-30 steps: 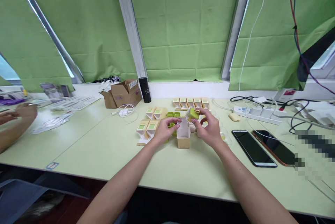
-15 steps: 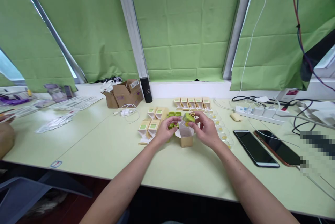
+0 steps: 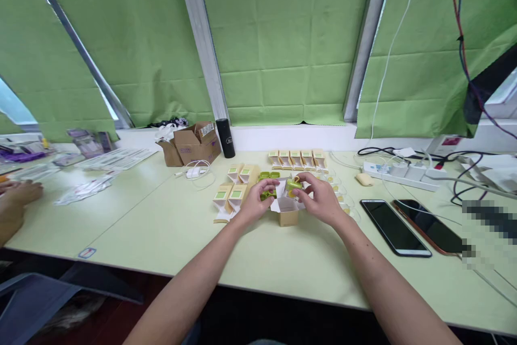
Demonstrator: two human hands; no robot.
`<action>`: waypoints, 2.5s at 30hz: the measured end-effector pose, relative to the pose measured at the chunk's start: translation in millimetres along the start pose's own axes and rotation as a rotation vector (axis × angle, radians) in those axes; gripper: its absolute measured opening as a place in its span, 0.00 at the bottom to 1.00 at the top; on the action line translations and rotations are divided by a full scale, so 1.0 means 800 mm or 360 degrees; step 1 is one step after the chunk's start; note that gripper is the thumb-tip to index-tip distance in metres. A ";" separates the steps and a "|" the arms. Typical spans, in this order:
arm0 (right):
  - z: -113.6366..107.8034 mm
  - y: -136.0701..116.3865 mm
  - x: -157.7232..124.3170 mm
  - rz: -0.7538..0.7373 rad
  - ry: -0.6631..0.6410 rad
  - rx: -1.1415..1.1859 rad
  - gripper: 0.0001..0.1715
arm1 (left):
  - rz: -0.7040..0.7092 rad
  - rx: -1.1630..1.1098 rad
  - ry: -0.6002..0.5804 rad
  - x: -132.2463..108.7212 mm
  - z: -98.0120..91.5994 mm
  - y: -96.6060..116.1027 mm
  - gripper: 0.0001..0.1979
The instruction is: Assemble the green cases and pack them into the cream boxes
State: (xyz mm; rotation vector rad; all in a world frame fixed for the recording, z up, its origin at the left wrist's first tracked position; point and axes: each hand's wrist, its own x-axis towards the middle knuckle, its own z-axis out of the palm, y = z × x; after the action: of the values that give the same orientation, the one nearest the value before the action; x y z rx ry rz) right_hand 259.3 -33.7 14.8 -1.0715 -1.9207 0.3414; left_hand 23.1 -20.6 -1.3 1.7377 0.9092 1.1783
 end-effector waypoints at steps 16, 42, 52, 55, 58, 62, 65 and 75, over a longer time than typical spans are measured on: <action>0.001 -0.015 -0.006 -0.0039 -0.0144 -0.0088 0.14 | 0.0000 -0.0102 -0.0063 -0.001 0.003 -0.008 0.27; 0.010 -0.010 -0.007 -0.0287 -0.0417 0.0070 0.07 | 0.0067 -0.0015 -0.0055 -0.001 0.002 -0.018 0.28; 0.016 -0.007 -0.005 -0.0333 -0.0348 0.0031 0.11 | 0.0074 0.0004 -0.0052 0.000 0.001 -0.018 0.29; 0.017 -0.006 -0.005 -0.0337 -0.0322 0.0052 0.11 | 0.0074 -0.0016 -0.0047 0.000 0.001 -0.019 0.29; 0.018 -0.003 -0.002 -0.0288 -0.0218 0.0062 0.11 | 0.0057 -0.0023 -0.0033 0.000 0.002 -0.018 0.29; 0.018 0.005 0.002 -0.0092 0.0035 0.0014 0.10 | 0.0030 -0.0056 -0.0054 0.001 0.003 -0.015 0.29; 0.016 0.011 0.005 0.0103 0.0226 0.0007 0.09 | -0.0026 -0.0090 -0.0057 0.001 0.002 -0.014 0.29; 0.023 0.027 0.007 0.0397 0.0137 0.0277 0.13 | -0.0065 -0.0332 -0.0089 0.006 -0.003 -0.016 0.23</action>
State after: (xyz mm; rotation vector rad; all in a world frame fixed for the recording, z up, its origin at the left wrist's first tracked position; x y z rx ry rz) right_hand 255.3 -13.4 -5.6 -1.1905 -1.6512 0.5812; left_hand 21.1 -10.7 -10.7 1.5692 0.7564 1.1492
